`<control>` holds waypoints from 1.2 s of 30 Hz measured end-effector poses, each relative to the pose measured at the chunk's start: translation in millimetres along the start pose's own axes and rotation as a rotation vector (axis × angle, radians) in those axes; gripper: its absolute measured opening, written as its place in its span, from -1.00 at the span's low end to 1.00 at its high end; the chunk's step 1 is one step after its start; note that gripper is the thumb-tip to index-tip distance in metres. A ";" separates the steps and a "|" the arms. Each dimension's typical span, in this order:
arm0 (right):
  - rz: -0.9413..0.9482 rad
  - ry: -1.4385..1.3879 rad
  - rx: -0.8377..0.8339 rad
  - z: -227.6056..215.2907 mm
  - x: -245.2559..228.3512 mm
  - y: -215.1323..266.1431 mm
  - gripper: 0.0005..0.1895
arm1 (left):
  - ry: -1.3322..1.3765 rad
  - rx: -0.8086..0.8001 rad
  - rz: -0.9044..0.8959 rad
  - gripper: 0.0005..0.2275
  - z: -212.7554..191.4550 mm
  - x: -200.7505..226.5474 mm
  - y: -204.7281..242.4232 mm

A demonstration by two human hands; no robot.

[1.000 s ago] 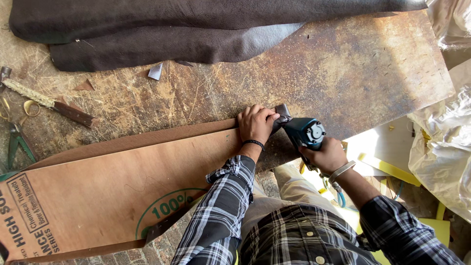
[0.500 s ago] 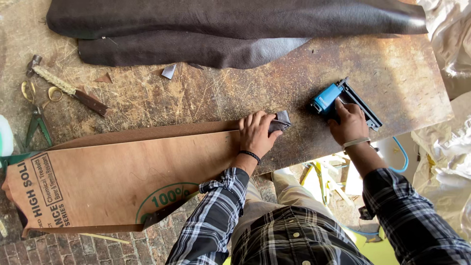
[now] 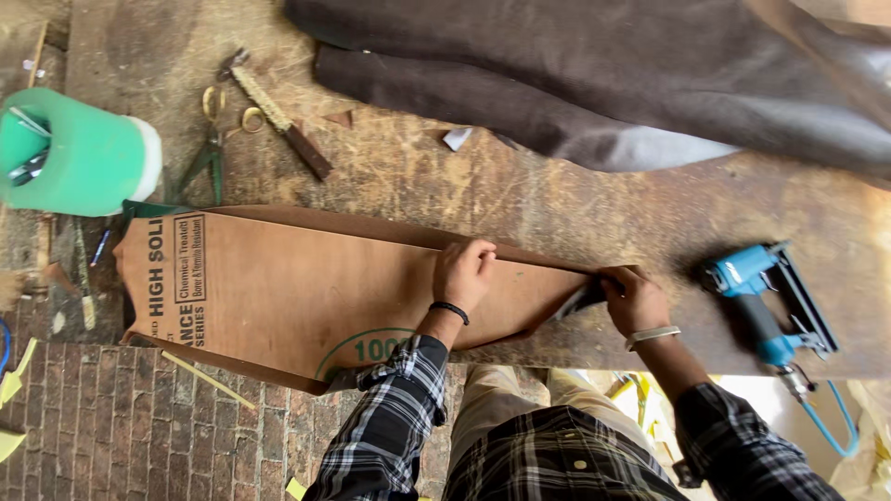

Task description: The person staples brown fabric onto a wooden board using a pneumatic staple gun. They repeatedly pull the fabric taut, staple along the edges, and trim excess material with scissors.

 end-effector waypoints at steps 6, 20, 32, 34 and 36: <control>-0.022 -0.014 -0.120 -5.7 -6.7 -5.9 -0.75 | -0.061 0.318 -0.449 -0.75 -98.7 -163.1 -43.6; 0.101 0.182 0.208 6.5 -95.5 8.5 -0.74 | 0.471 0.152 -1.075 -0.54 -161.8 -259.7 -173.1; -0.109 -0.008 -0.083 12.5 -119.2 -16.8 -0.81 | 0.511 -0.072 -0.629 -0.84 -69.6 -219.8 -91.5; -0.202 0.001 -0.084 23.9 -138.2 -22.3 -0.83 | -0.009 0.254 -0.265 -0.92 -116.2 -260.6 -93.2; -0.280 -0.082 -0.111 43.3 -159.4 -20.5 -0.83 | -0.014 0.237 -0.583 -0.82 -153.8 -320.0 -85.7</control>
Point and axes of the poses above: each hand's wrist, its own y-axis away from the middle knuckle, its own z-axis out of the palm, x = y × z, the point moved 3 cm from there along -y, towards the middle knuckle, and after that the axes turned 11 degrees about -x, right-handed, at the moved point
